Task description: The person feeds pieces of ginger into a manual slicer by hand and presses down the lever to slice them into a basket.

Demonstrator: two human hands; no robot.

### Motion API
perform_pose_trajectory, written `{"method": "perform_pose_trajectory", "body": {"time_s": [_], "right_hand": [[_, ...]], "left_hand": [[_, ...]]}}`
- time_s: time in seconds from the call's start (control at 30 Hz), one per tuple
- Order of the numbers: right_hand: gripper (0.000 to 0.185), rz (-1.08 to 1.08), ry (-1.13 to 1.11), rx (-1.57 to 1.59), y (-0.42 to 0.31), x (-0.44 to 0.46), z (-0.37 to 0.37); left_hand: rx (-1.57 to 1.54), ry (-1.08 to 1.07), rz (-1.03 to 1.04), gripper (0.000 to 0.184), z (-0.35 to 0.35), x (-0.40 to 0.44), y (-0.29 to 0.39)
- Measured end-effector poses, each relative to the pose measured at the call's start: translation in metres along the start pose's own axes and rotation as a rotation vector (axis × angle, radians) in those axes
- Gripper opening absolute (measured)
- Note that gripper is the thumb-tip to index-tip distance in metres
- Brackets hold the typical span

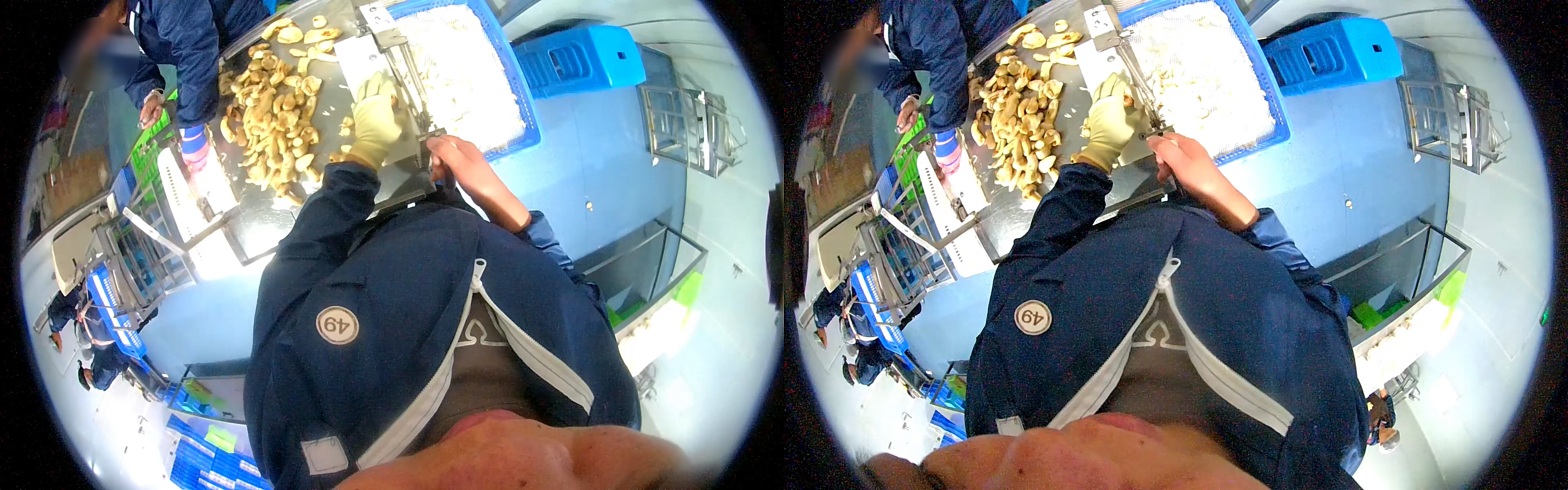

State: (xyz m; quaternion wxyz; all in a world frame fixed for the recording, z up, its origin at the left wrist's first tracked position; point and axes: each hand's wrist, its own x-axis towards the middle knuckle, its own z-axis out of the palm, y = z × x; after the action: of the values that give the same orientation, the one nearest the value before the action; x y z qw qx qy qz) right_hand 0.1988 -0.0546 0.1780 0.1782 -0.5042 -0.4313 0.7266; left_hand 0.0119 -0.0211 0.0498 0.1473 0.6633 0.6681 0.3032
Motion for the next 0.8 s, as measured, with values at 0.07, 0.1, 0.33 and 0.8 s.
{"method": "perform_pose_trajectory", "body": {"time_s": [0.07, 0.1, 0.33, 0.8], "right_hand": [[0.034, -0.031, -0.006, 0.013, 0.001, 0.002, 0.000], [0.034, -0.031, -0.003, 0.009, 0.000, 0.002, 0.001], [0.035, -0.074, -0.011, -0.081, -0.006, 0.001, -0.001], [0.037, -0.044, 0.035, -0.130, 0.028, 0.006, -0.003]], "left_hand": [[0.064, 0.002, -0.009, 0.048, 0.008, -0.002, -0.003], [0.093, 0.003, -0.013, 0.046, 0.011, -0.001, -0.003], [0.182, 0.077, 0.108, 0.020, 0.001, 0.005, -0.015], [-0.706, -0.198, -0.329, 0.022, -0.061, 0.027, -0.028]]}}
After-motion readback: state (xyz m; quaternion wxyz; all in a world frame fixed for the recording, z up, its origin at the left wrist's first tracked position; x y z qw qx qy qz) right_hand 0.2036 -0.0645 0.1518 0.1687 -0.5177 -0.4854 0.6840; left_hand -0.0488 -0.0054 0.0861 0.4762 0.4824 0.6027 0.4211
